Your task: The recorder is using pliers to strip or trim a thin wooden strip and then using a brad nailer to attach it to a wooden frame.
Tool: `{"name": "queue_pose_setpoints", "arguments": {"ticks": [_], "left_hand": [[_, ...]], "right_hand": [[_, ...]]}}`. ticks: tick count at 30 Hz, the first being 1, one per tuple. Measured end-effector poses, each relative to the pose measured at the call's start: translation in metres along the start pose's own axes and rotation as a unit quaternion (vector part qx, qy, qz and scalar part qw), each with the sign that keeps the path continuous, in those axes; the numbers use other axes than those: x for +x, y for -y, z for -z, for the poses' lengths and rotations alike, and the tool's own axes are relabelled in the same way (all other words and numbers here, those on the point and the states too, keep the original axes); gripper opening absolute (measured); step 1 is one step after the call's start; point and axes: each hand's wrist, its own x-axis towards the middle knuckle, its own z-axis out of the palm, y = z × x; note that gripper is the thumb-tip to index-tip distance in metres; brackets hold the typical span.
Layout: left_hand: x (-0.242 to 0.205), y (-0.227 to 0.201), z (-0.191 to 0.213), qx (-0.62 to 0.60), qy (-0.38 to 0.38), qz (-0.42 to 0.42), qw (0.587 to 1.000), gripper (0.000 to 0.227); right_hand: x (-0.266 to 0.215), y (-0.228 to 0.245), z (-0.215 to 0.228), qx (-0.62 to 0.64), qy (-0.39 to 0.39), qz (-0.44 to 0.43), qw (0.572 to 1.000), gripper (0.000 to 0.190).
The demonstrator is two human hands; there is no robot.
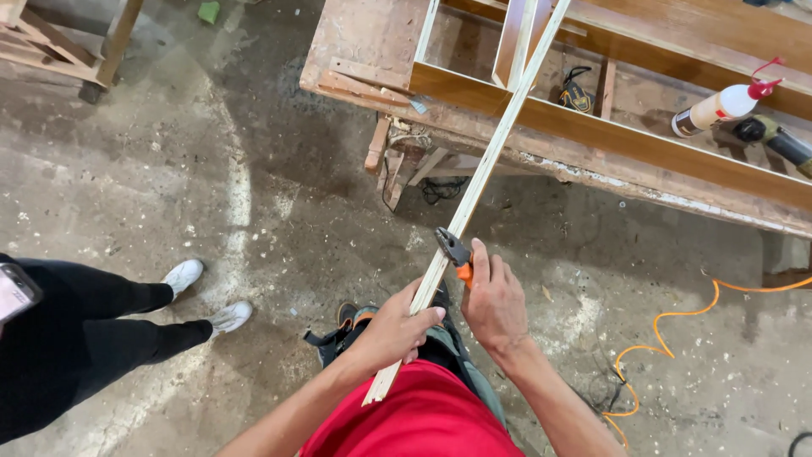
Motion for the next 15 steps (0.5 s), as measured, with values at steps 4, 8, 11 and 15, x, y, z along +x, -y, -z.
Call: {"name": "queue_pose_setpoints", "arguments": {"ticks": [4, 8, 11, 15], "left_hand": [[-0.02, -0.008, 0.002, 0.015, 0.031, 0.047, 0.998, 0.058], [-0.032, -0.01, 0.0, 0.023, -0.005, 0.085, 0.996, 0.069], [-0.032, -0.005, 0.003, 0.012, 0.001, 0.067, 0.998, 0.067], [-0.031, -0.004, 0.003, 0.022, 0.011, 0.057, 0.998, 0.07]], "right_hand": [[0.005, 0.004, 0.007, 0.03, 0.012, -0.022, 0.999, 0.064], [0.004, 0.0, 0.004, 0.06, 0.033, -0.029, 0.997, 0.062], [0.006, -0.002, 0.004, 0.074, 0.038, -0.017, 0.996, 0.064], [0.01, -0.004, 0.008, 0.093, 0.048, -0.011, 0.994, 0.065]]}}
